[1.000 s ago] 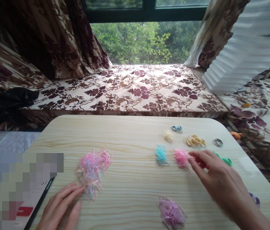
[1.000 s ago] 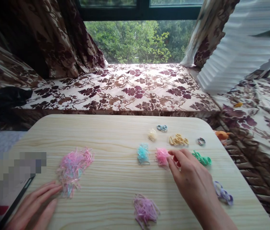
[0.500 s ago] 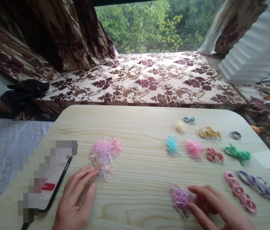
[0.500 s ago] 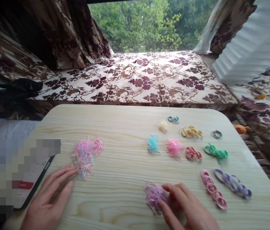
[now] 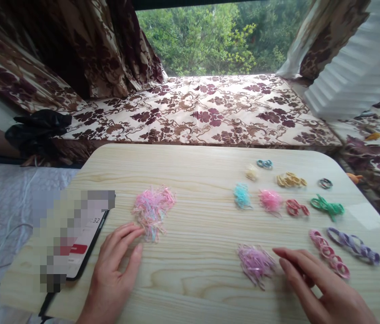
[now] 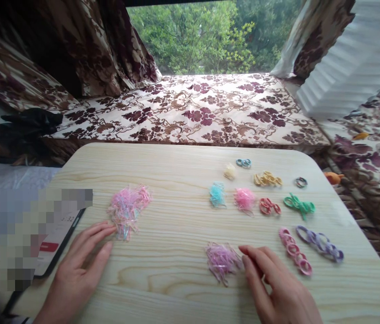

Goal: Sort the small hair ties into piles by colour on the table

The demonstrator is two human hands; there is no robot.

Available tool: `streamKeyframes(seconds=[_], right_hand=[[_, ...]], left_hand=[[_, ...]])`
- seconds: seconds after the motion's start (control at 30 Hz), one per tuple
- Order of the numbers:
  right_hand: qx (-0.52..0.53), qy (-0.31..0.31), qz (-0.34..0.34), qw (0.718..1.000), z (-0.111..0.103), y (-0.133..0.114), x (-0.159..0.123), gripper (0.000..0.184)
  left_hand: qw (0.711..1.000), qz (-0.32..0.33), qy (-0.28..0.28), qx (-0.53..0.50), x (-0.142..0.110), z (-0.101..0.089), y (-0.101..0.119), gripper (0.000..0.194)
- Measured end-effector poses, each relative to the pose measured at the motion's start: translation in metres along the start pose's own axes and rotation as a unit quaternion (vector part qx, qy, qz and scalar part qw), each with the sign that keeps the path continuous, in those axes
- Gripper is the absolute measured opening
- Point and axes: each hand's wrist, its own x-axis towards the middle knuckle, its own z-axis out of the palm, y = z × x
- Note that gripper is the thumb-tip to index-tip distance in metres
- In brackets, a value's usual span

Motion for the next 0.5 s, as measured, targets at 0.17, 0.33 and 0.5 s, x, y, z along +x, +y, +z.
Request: streamKeyframes(seconds=[0.17,0.33,0.5], right_hand=[[-0.041,-0.003,0.010,0.999,0.005,-0.007,0.002,0.024],[-0.010,-0.006,0.015,1.000,0.010,-0.024,0.004,0.028],[-0.028,-0.014,0.014,0.999,0.008,-0.016,0.007,0.028]], left_hand=[[1.000,0.005,0.000,-0.006,0.001,0.001,-0.001,0.023],[1.000,0.019,0.000,-0.007,0.001,0.002,-0.001,0.024],[1.000,0.019,0.005,-0.012,0.000,0.002,-0.002,0.024]])
